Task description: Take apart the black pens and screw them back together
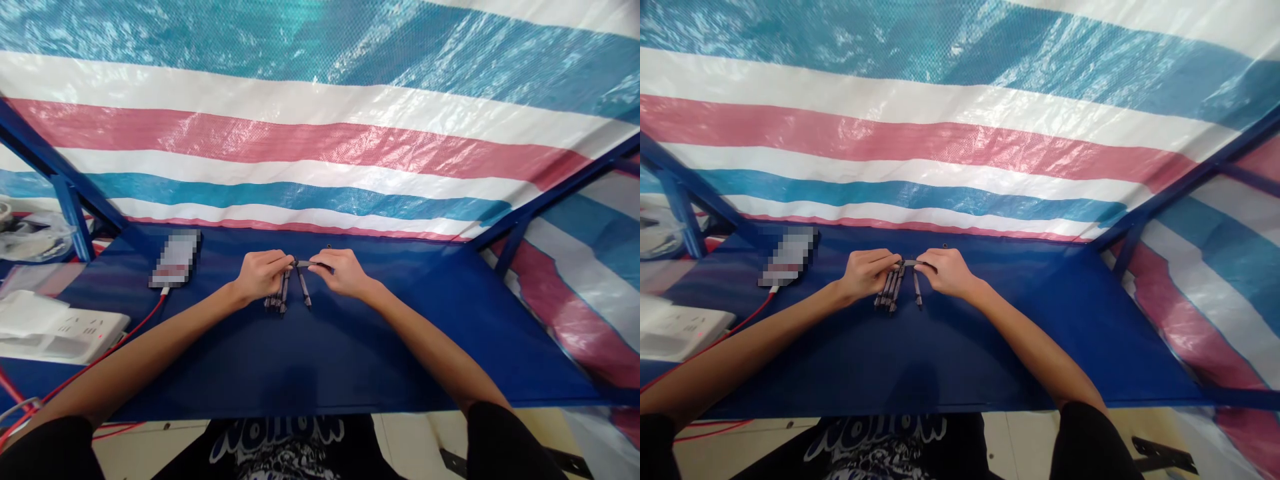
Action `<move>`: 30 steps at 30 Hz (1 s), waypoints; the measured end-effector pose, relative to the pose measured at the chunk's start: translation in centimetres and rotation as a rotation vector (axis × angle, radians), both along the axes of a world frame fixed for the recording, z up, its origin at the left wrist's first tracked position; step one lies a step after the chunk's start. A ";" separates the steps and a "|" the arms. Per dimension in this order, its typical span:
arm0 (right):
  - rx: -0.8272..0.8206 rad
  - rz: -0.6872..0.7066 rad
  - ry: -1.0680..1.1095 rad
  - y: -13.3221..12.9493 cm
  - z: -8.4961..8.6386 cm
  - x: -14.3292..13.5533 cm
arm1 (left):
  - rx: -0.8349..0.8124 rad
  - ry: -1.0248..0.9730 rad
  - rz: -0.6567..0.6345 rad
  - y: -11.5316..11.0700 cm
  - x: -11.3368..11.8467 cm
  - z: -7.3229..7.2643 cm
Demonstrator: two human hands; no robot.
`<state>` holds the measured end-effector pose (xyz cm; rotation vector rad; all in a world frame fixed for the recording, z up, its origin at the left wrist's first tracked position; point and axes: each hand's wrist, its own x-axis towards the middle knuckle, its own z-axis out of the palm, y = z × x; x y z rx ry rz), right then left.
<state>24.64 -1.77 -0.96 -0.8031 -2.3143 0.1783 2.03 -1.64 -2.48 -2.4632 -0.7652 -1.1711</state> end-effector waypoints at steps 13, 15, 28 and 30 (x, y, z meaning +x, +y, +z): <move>-0.156 0.038 0.100 -0.1 1.1 0.0 | -0.193 0.032 0.053 -0.1 -0.1 0.5; -0.168 0.025 0.109 -0.1 1.0 0.0 | -0.263 0.065 0.072 -0.1 0.0 0.7; -0.185 -0.009 0.026 0.2 0.6 -0.2 | -0.256 0.204 0.052 0.1 -0.1 0.9; -0.193 -0.013 0.017 0.2 0.5 -0.2 | -0.269 0.206 0.027 0.2 -0.3 0.8</move>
